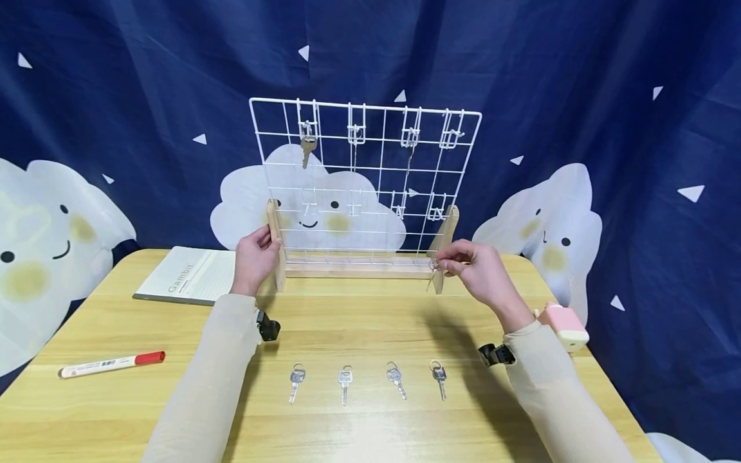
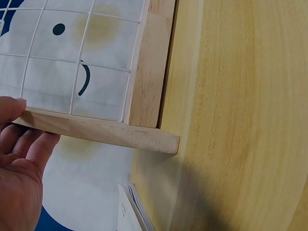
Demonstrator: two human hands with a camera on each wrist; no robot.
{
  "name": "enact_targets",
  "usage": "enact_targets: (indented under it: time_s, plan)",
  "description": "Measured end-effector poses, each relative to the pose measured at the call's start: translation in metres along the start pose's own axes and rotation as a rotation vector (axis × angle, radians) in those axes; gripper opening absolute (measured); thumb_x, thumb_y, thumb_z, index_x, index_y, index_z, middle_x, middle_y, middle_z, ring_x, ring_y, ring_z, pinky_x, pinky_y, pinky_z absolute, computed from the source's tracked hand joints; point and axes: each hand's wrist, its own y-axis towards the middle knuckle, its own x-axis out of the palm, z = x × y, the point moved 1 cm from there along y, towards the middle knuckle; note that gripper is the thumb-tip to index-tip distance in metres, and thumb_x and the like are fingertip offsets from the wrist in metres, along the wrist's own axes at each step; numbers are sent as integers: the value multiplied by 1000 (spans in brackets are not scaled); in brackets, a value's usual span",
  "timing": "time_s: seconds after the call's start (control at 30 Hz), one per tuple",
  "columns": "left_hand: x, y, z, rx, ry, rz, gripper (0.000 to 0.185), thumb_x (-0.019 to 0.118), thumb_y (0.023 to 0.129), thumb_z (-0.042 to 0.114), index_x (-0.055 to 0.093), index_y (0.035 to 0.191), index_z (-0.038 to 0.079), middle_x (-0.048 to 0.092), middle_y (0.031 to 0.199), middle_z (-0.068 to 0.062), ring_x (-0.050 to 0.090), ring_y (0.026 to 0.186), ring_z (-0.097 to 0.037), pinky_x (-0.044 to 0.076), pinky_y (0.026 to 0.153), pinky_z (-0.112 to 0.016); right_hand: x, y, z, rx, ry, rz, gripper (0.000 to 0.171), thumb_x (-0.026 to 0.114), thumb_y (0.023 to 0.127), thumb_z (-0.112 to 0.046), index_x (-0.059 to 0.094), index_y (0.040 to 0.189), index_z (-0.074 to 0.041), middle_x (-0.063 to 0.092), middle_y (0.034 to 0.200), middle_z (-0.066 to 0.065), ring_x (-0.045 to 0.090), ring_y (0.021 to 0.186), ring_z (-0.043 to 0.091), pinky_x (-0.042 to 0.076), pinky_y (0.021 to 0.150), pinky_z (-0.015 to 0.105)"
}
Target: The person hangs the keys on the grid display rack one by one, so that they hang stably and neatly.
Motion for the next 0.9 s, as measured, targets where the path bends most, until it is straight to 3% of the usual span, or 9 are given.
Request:
enact_targets:
  time_s: [0.27,0.53,0.9]
  plan:
    - [2,1,-1,-2,6,-6,46,56,98,4,46,140,-9,53,134,-26,54,123,-30,47,101,-31,-4,12,-8,-47,73,124,9,67,88,8,72,96,8,68,94,17,68,78,34,61,66,27]
    - [2,0,1,-15,23,-6,46,56,98,5,45,141,-8,52,135,-26,53,124,-29,46,101,-31,-10,25,-17,-114,-16,247,8,71,88,3,75,94,2,71,95,12,64,75,5,52,61,13]
    - [0,-2,2,-15,40,0,47,56,98,6,45,141,-7,52,135,-25,53,124,-29,47,100,-32,-22,42,-32,-144,16,301,11,69,89,5,75,98,5,70,97,17,64,74,8,57,65,17]
